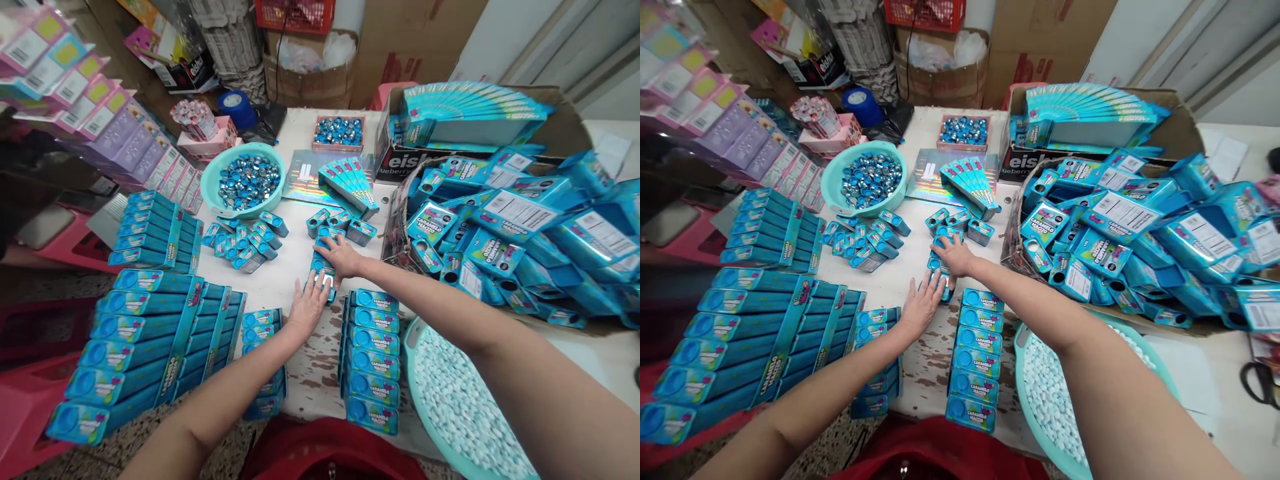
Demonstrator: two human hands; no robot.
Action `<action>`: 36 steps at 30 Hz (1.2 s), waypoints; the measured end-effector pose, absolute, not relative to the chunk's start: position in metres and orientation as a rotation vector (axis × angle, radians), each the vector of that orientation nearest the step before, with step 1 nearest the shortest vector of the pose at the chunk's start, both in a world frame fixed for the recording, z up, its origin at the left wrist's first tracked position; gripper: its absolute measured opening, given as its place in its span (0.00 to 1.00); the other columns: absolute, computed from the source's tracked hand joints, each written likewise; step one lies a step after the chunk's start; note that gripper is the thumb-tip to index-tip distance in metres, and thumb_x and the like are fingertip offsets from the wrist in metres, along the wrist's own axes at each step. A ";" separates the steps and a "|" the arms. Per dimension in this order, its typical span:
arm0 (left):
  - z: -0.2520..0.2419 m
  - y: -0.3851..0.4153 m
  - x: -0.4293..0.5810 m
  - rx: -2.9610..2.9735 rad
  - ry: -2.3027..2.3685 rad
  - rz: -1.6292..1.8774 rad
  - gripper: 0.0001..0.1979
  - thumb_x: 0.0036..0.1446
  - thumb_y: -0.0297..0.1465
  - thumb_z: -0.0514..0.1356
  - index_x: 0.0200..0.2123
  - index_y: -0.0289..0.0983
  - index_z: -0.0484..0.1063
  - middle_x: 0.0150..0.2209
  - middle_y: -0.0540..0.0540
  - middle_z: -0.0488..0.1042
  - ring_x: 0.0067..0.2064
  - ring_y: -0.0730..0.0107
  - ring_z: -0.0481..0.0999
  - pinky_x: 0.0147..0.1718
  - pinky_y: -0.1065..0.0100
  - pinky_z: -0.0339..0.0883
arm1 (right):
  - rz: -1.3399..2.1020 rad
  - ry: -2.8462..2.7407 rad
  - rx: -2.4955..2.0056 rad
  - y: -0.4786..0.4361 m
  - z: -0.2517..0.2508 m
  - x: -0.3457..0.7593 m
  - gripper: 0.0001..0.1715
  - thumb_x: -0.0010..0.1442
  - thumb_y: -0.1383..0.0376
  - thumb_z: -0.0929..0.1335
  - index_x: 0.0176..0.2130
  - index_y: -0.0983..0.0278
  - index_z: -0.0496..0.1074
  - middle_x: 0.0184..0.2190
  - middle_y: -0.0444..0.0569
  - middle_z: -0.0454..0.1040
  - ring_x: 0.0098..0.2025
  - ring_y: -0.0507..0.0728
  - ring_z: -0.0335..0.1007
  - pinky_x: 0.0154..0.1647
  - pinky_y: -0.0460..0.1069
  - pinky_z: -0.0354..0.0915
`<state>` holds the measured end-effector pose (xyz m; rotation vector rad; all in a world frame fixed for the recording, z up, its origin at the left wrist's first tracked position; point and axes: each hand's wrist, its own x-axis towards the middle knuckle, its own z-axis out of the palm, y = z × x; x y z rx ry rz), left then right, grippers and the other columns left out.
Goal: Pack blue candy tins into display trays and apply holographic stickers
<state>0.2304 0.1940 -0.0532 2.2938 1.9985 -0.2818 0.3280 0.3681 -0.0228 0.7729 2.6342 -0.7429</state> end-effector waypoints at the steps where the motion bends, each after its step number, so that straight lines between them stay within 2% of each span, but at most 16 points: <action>1: -0.052 0.193 0.232 2.291 1.996 -0.292 0.29 0.60 0.20 0.43 0.65 0.40 0.50 0.67 0.42 0.42 0.67 0.51 0.44 0.57 0.35 0.48 | -0.777 2.622 0.803 0.369 -0.019 0.331 0.66 0.34 0.52 0.78 0.65 0.57 0.48 0.66 0.58 0.42 0.65 0.80 0.35 0.58 0.68 0.52; 3: -0.050 0.190 0.234 2.298 1.982 -0.295 0.31 0.59 0.18 0.43 0.64 0.39 0.50 0.67 0.41 0.42 0.67 0.50 0.43 0.57 0.35 0.49 | -0.811 2.641 0.974 0.372 -0.014 0.338 0.59 0.42 0.54 0.77 0.64 0.57 0.49 0.66 0.58 0.45 0.65 0.75 0.40 0.58 0.67 0.53; 6: -0.053 0.188 0.241 2.279 1.985 -0.303 0.32 0.58 0.17 0.42 0.65 0.40 0.49 0.67 0.42 0.40 0.67 0.50 0.41 0.56 0.32 0.48 | -0.847 2.619 1.249 0.371 -0.013 0.349 0.47 0.47 0.56 0.74 0.61 0.63 0.57 0.62 0.60 0.54 0.62 0.70 0.52 0.59 0.62 0.56; 8: -0.055 0.191 0.243 2.247 2.005 -0.309 0.32 0.58 0.18 0.41 0.65 0.40 0.48 0.67 0.42 0.39 0.68 0.51 0.40 0.55 0.30 0.46 | -0.950 2.580 1.282 0.366 -0.016 0.352 0.43 0.48 0.57 0.74 0.59 0.67 0.61 0.61 0.62 0.54 0.61 0.68 0.56 0.60 0.57 0.56; 11: -0.050 0.197 0.233 2.226 1.945 -0.258 0.32 0.58 0.19 0.42 0.65 0.42 0.47 0.67 0.43 0.40 0.68 0.53 0.39 0.57 0.30 0.41 | -1.099 2.571 1.368 0.360 -0.020 0.355 0.40 0.51 0.59 0.73 0.59 0.70 0.61 0.60 0.63 0.55 0.60 0.64 0.58 0.60 0.53 0.56; 14: -0.029 0.212 0.209 2.065 2.008 -0.008 0.32 0.58 0.20 0.42 0.66 0.41 0.45 0.67 0.41 0.43 0.68 0.56 0.42 0.59 0.38 0.47 | -1.189 2.481 1.507 0.362 -0.020 0.363 0.32 0.56 0.62 0.69 0.58 0.68 0.62 0.56 0.59 0.65 0.57 0.62 0.63 0.57 0.52 0.59; 16: -0.014 0.230 0.197 1.944 2.173 0.315 0.30 0.62 0.26 0.43 0.66 0.35 0.42 0.67 0.36 0.42 0.68 0.57 0.42 0.60 0.47 0.50 | -1.213 2.411 1.573 0.367 -0.021 0.372 0.26 0.58 0.64 0.67 0.56 0.68 0.65 0.52 0.57 0.70 0.53 0.61 0.67 0.54 0.52 0.62; 18: -0.008 0.252 0.198 1.952 2.248 0.568 0.31 0.64 0.35 0.45 0.67 0.32 0.39 0.68 0.35 0.39 0.68 0.58 0.38 0.62 0.52 0.47 | -1.203 2.360 1.626 0.373 -0.022 0.381 0.22 0.59 0.67 0.65 0.53 0.70 0.68 0.49 0.58 0.73 0.51 0.62 0.69 0.52 0.53 0.63; 20: -0.014 0.272 0.212 2.078 2.167 0.518 0.34 0.63 0.41 0.46 0.67 0.33 0.39 0.68 0.36 0.39 0.68 0.57 0.36 0.63 0.49 0.41 | -1.185 2.321 1.685 0.379 -0.024 0.386 0.20 0.59 0.69 0.64 0.51 0.72 0.69 0.48 0.60 0.73 0.51 0.62 0.69 0.52 0.53 0.62; 22: -0.028 0.285 0.229 2.156 2.060 0.254 0.36 0.61 0.45 0.48 0.66 0.35 0.43 0.68 0.37 0.39 0.68 0.53 0.36 0.62 0.45 0.39 | -1.177 2.306 1.730 0.384 -0.026 0.388 0.21 0.59 0.69 0.64 0.51 0.74 0.69 0.48 0.61 0.73 0.52 0.62 0.69 0.53 0.52 0.62; 25: -0.048 0.284 0.245 2.151 2.023 -0.008 0.38 0.58 0.48 0.51 0.66 0.37 0.45 0.68 0.38 0.38 0.68 0.51 0.38 0.61 0.44 0.42 | -1.202 2.317 1.764 0.386 -0.025 0.386 0.22 0.59 0.67 0.65 0.52 0.74 0.68 0.48 0.61 0.73 0.51 0.60 0.70 0.52 0.50 0.63; 28: -0.053 0.266 0.244 2.160 2.069 -0.029 0.36 0.59 0.47 0.50 0.66 0.40 0.45 0.68 0.40 0.39 0.68 0.53 0.39 0.59 0.47 0.51 | -1.258 2.352 1.762 0.384 -0.023 0.381 0.21 0.58 0.67 0.66 0.51 0.71 0.70 0.47 0.56 0.75 0.48 0.58 0.72 0.50 0.49 0.64; 30: -0.048 0.252 0.239 2.182 2.077 -0.021 0.34 0.60 0.47 0.50 0.66 0.40 0.46 0.68 0.40 0.42 0.68 0.54 0.42 0.58 0.47 0.53 | -1.293 2.390 1.757 0.384 -0.021 0.379 0.18 0.56 0.68 0.66 0.48 0.67 0.72 0.44 0.52 0.77 0.46 0.57 0.73 0.49 0.49 0.65; 33: -0.038 0.245 0.235 2.203 2.112 0.047 0.31 0.61 0.45 0.49 0.65 0.42 0.49 0.66 0.42 0.48 0.67 0.54 0.46 0.60 0.45 0.48 | -1.275 2.456 1.837 0.395 -0.016 0.377 0.17 0.58 0.68 0.64 0.47 0.65 0.72 0.44 0.51 0.77 0.48 0.57 0.72 0.52 0.50 0.64; 36: -0.035 0.256 0.236 2.211 2.207 0.157 0.31 0.62 0.41 0.49 0.66 0.40 0.46 0.67 0.41 0.45 0.68 0.55 0.42 0.61 0.44 0.42 | -1.149 2.509 2.037 0.423 -0.010 0.369 0.22 0.61 0.70 0.59 0.53 0.67 0.67 0.51 0.56 0.71 0.54 0.59 0.66 0.56 0.52 0.60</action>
